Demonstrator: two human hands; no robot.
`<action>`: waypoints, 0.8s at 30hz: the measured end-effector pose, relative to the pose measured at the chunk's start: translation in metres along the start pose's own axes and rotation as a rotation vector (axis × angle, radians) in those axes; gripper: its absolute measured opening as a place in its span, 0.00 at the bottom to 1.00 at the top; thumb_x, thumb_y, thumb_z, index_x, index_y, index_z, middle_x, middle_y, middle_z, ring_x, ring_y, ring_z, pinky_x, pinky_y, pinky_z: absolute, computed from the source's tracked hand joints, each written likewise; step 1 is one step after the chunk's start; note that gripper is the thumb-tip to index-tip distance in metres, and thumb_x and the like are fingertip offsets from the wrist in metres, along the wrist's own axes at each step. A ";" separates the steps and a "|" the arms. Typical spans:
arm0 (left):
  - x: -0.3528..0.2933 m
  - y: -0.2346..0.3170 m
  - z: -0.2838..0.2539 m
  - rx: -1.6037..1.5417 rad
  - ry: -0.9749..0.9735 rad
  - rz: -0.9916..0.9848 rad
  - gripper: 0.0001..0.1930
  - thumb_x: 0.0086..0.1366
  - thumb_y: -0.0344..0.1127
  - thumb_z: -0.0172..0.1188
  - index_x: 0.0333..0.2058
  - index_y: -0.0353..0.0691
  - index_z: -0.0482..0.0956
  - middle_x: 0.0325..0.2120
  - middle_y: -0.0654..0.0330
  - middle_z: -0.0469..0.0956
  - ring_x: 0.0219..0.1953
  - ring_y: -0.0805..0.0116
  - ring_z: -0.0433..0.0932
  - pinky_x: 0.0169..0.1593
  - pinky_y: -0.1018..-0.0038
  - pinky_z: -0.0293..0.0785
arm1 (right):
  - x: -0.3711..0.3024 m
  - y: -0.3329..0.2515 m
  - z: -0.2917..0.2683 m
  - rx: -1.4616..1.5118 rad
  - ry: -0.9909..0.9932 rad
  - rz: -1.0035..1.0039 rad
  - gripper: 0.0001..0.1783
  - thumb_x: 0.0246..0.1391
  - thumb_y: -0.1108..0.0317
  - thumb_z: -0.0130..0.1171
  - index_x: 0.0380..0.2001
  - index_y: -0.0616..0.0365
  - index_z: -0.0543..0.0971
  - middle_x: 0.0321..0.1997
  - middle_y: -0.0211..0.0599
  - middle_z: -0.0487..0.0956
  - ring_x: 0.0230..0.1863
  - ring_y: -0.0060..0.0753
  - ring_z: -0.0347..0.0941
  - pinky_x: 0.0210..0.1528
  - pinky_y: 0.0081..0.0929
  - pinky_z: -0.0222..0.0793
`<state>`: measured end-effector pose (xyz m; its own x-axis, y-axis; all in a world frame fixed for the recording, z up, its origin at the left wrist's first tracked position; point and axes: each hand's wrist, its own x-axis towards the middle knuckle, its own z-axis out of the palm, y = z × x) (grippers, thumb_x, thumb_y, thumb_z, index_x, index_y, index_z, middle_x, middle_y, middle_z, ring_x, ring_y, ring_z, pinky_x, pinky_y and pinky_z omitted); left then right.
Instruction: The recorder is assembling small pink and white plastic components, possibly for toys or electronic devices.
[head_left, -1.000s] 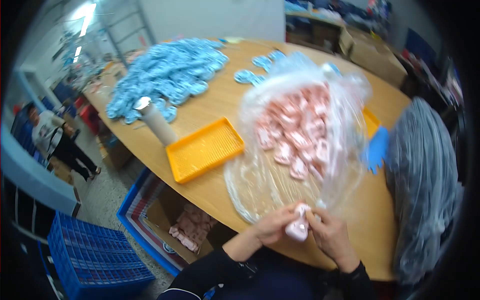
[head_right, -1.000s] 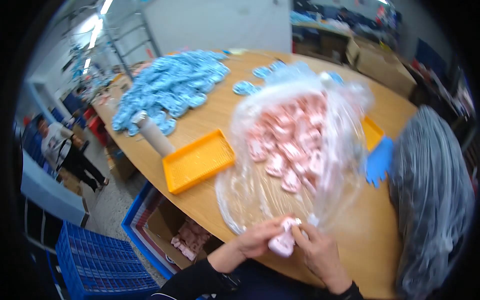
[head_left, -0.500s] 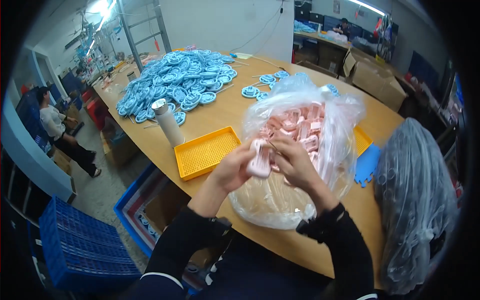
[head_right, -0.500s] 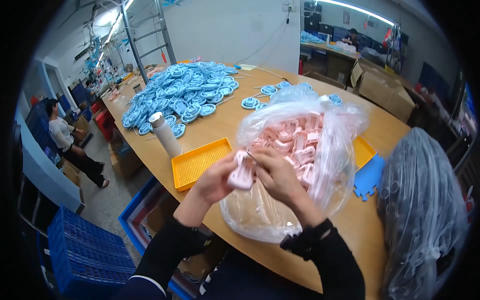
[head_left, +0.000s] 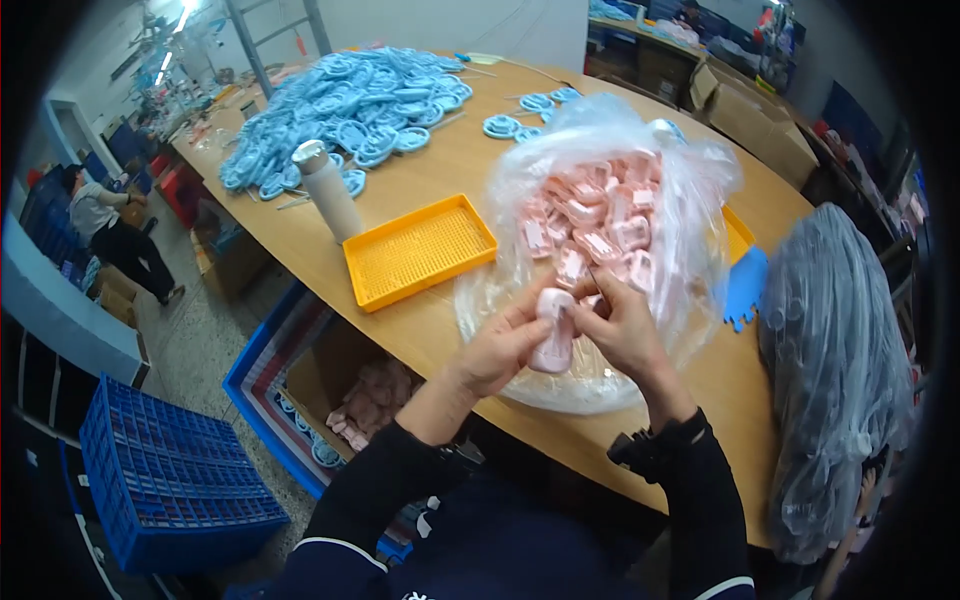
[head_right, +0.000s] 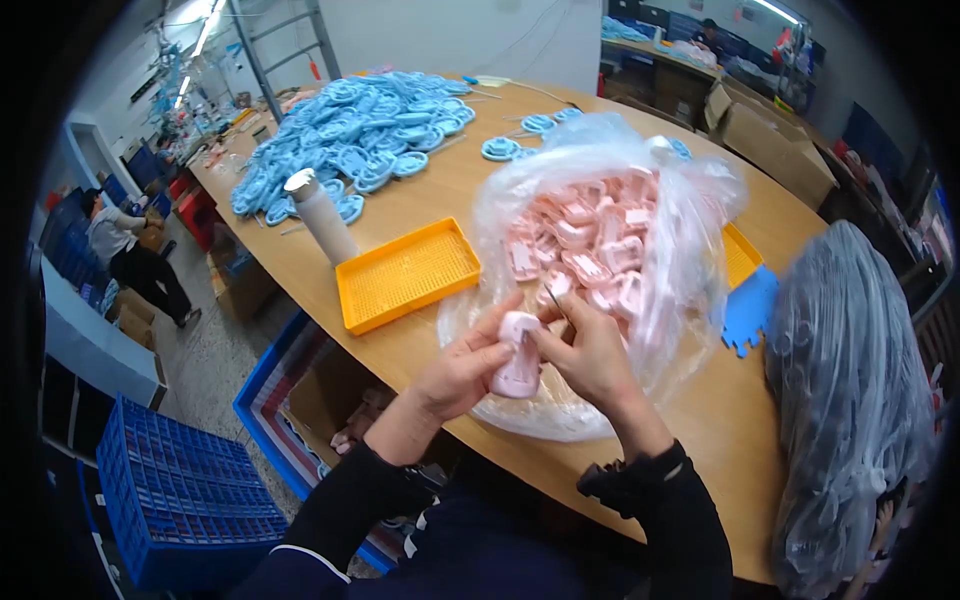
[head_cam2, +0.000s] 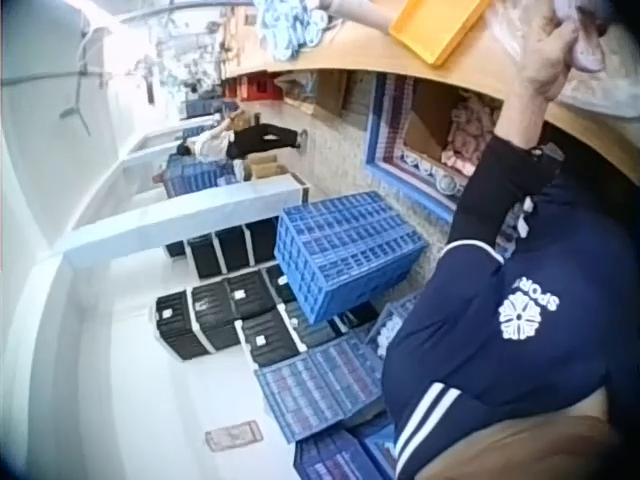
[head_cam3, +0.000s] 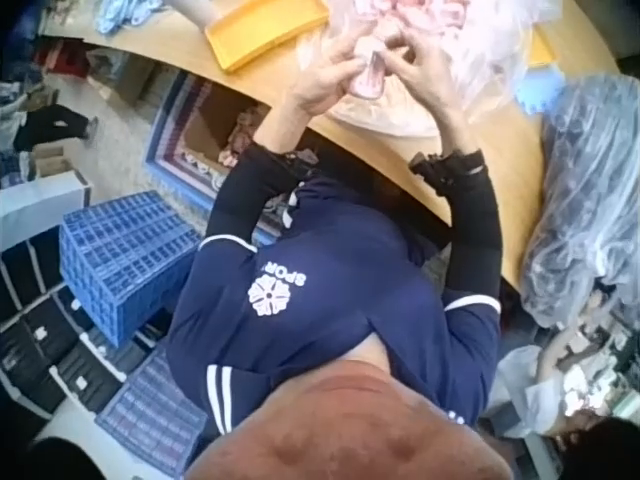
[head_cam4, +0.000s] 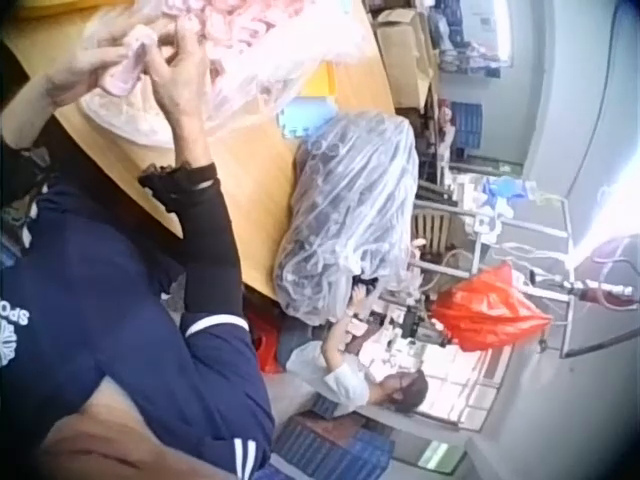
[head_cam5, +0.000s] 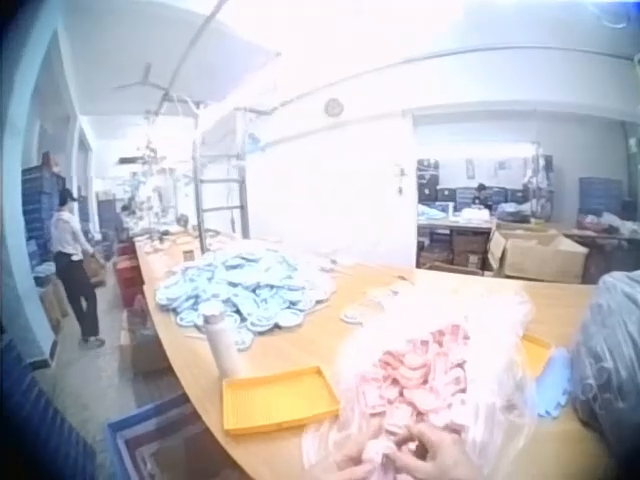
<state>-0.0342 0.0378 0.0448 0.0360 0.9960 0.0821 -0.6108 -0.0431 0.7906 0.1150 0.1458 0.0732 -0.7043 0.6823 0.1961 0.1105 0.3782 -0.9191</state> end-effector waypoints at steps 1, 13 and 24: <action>-0.005 0.006 -0.003 0.027 0.023 0.017 0.32 0.67 0.29 0.46 0.67 0.47 0.45 0.56 0.60 0.65 0.53 0.70 0.69 0.55 0.71 0.69 | 0.008 -0.002 0.005 -0.180 -0.030 -0.083 0.14 0.50 0.68 0.61 0.38 0.66 0.75 0.26 0.37 0.77 0.22 0.19 0.72 0.24 0.22 0.67; -0.033 -0.027 -0.011 0.233 -0.017 -0.060 0.34 0.69 0.39 0.47 0.67 0.43 0.41 0.42 0.65 0.69 0.44 0.75 0.68 0.50 0.79 0.65 | -0.021 -0.013 0.016 -0.515 -0.177 -0.095 0.08 0.45 0.70 0.62 0.27 0.61 0.76 0.20 0.38 0.77 0.17 0.31 0.72 0.21 0.27 0.66; -0.036 -0.044 -0.006 0.113 -0.047 -0.086 0.35 0.68 0.38 0.48 0.68 0.45 0.40 0.39 0.63 0.69 0.43 0.73 0.68 0.50 0.76 0.66 | -0.032 -0.014 0.010 -0.508 -0.214 -0.234 0.06 0.45 0.74 0.61 0.27 0.64 0.75 0.23 0.36 0.78 0.18 0.24 0.71 0.21 0.23 0.64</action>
<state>-0.0135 0.0042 0.0033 0.1228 0.9917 0.0371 -0.5111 0.0311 0.8589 0.1287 0.1120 0.0766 -0.8702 0.4237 0.2514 0.2199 0.7907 -0.5714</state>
